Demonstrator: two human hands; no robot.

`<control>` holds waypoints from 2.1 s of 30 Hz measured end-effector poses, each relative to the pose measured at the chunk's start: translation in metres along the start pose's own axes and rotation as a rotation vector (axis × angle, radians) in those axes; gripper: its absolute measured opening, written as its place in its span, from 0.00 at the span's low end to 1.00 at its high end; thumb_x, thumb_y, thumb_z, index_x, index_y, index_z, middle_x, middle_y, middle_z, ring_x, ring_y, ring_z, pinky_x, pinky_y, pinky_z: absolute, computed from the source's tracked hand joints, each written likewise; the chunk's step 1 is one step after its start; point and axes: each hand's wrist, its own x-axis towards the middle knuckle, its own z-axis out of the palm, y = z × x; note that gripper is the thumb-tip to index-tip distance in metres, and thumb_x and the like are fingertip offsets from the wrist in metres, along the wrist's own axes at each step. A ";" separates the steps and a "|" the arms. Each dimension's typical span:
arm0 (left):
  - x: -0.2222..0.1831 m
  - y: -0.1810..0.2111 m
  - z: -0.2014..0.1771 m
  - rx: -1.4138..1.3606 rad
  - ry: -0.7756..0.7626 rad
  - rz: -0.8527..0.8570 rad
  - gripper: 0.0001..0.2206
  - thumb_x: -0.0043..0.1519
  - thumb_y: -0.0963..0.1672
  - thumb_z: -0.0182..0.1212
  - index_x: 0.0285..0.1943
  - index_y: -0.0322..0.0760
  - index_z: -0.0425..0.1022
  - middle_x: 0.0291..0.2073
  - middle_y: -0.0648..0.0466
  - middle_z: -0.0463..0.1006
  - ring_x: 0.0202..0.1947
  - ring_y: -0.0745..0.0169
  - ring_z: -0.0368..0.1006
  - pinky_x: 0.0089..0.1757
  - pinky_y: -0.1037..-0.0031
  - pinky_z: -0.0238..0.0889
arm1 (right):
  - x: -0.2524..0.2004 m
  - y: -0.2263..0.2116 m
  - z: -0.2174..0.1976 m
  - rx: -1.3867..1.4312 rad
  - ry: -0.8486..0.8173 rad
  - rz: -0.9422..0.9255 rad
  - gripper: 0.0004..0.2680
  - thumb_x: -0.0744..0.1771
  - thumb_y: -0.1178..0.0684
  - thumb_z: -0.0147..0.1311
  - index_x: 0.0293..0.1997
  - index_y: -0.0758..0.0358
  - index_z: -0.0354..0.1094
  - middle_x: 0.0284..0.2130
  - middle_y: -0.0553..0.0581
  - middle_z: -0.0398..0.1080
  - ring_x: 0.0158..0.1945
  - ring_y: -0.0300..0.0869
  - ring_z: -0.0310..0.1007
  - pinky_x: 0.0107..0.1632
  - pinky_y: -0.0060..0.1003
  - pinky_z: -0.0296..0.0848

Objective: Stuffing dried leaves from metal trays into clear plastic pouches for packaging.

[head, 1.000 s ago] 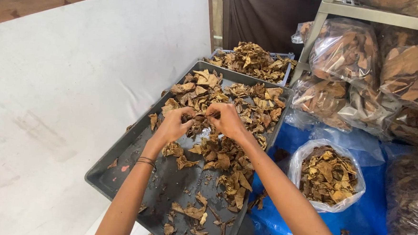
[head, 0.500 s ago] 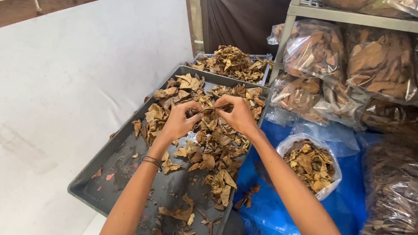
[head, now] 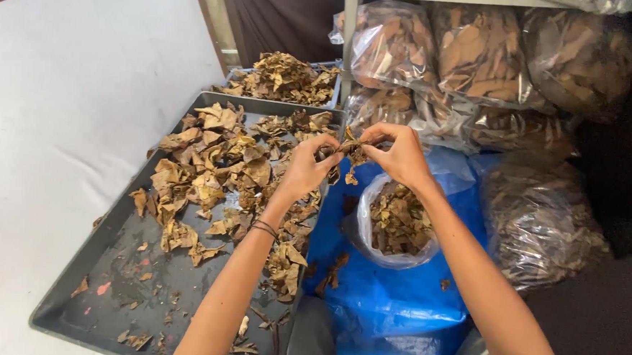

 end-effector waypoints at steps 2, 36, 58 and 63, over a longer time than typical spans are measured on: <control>0.008 -0.004 0.027 -0.021 -0.009 0.011 0.06 0.68 0.41 0.64 0.53 0.41 0.79 0.49 0.40 0.82 0.55 0.32 0.77 0.51 0.45 0.69 | -0.013 0.006 -0.017 -0.018 0.027 0.016 0.08 0.64 0.68 0.62 0.43 0.65 0.78 0.35 0.67 0.78 0.42 0.55 0.81 0.38 0.51 0.84; 0.002 -0.034 0.196 0.482 -0.204 0.121 0.07 0.67 0.38 0.58 0.44 0.41 0.64 0.45 0.46 0.71 0.49 0.45 0.74 0.40 0.63 0.75 | -0.102 0.045 -0.090 -0.361 -0.199 0.390 0.06 0.63 0.65 0.64 0.42 0.68 0.78 0.48 0.73 0.77 0.54 0.60 0.78 0.50 0.51 0.83; 0.004 0.015 0.140 0.546 -0.528 0.119 0.14 0.69 0.45 0.60 0.61 0.36 0.75 0.59 0.35 0.69 0.63 0.26 0.68 0.50 0.44 0.76 | -0.105 0.079 -0.071 -0.710 -0.253 0.169 0.01 0.66 0.59 0.61 0.38 0.59 0.73 0.45 0.60 0.75 0.52 0.60 0.77 0.49 0.60 0.80; -0.004 0.030 0.129 0.665 -0.506 0.152 0.23 0.66 0.47 0.65 0.69 0.44 0.68 0.60 0.42 0.67 0.65 0.34 0.66 0.54 0.47 0.73 | -0.104 0.086 -0.072 -0.731 -0.278 0.191 0.02 0.67 0.60 0.60 0.36 0.57 0.73 0.45 0.58 0.75 0.55 0.61 0.76 0.50 0.59 0.80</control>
